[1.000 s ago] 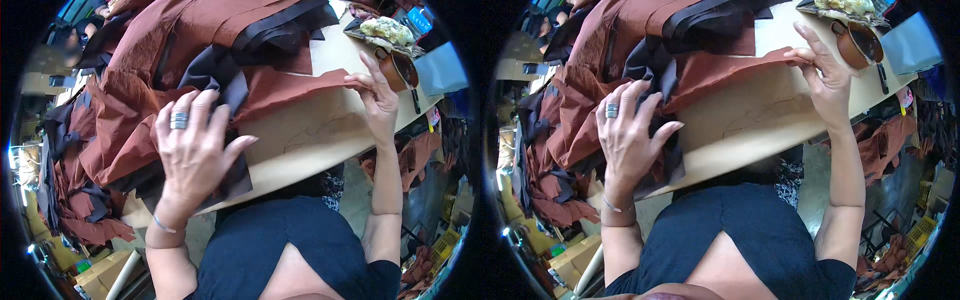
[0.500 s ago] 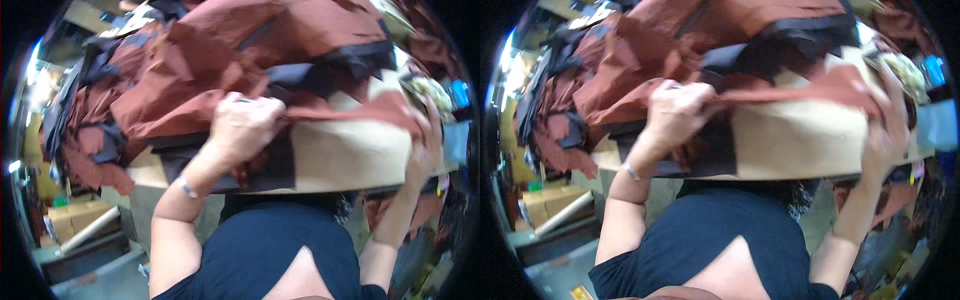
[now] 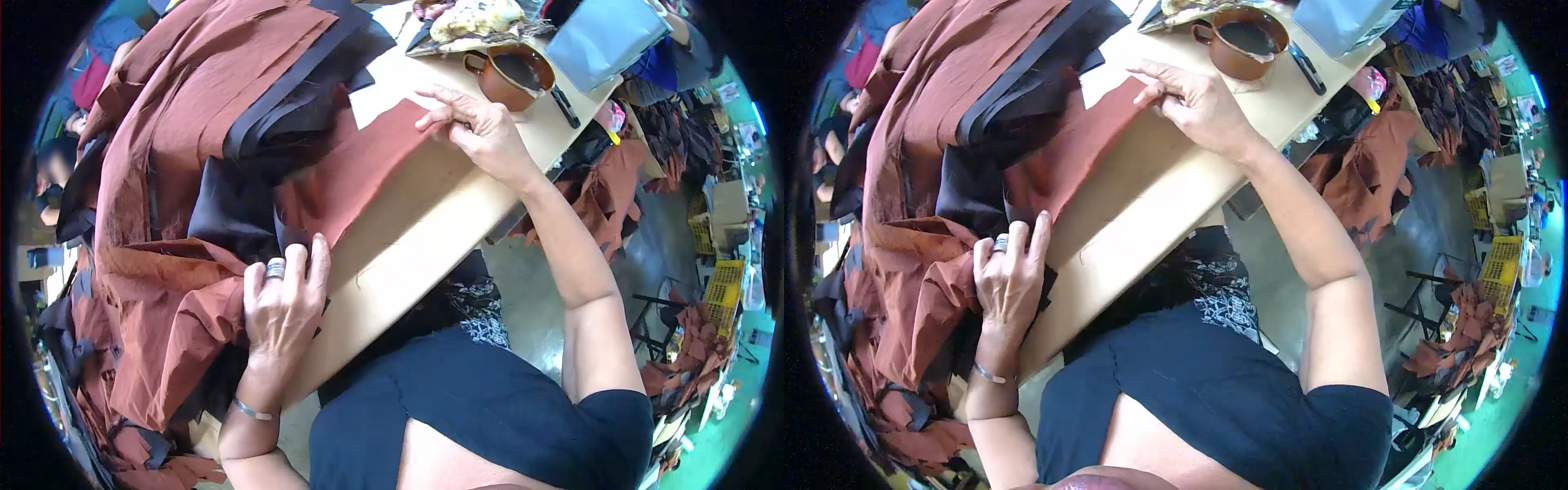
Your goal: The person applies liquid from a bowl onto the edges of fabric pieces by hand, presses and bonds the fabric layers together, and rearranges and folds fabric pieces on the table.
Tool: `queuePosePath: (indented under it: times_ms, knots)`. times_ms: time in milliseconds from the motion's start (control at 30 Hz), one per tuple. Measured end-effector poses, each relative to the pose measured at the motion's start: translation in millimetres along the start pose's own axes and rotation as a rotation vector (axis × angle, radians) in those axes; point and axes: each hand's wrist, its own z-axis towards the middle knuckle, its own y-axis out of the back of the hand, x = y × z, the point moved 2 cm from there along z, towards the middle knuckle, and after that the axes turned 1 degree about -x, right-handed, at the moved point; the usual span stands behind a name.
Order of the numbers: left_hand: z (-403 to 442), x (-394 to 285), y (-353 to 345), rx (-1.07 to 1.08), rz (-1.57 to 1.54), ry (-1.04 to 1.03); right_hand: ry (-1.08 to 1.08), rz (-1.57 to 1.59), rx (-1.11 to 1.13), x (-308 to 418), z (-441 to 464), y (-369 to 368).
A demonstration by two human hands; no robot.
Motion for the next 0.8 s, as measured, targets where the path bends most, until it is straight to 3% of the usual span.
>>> queuePosePath:
  times_ms: [100,200,267,500,600,733,800]
  knots:
    - [11.3,-14.5,1.0,0.055,0.026,-0.062,0.064,-0.008,-0.063,-3.4,-9.9,4.7]
    - [18.4,-27.6,-2.5,0.082,0.052,-0.107,-0.038,-0.012,-0.16,-5.0,-20.0,-2.1]
    - [22.4,-36.6,-0.9,0.157,0.033,-0.076,0.027,-0.18,-0.153,-3.3,-21.1,-6.3]
    - [23.9,-33.1,4.7,-0.047,-0.007,-0.086,0.201,-0.348,-0.166,-1.8,-18.7,-7.1]
    - [31.0,-39.4,-0.1,-0.026,-0.013,-0.078,0.323,-0.521,-0.165,-2.5,-20.4,-6.2]
    - [35.8,-51.2,-4.6,0.006,-0.004,-0.096,0.322,-0.86,-0.119,-7.6,-24.1,2.5]
    - [35.6,-52.3,-3.2,0.024,0.012,-0.104,0.367,-1.047,-0.232,12.2,-27.1,19.6]
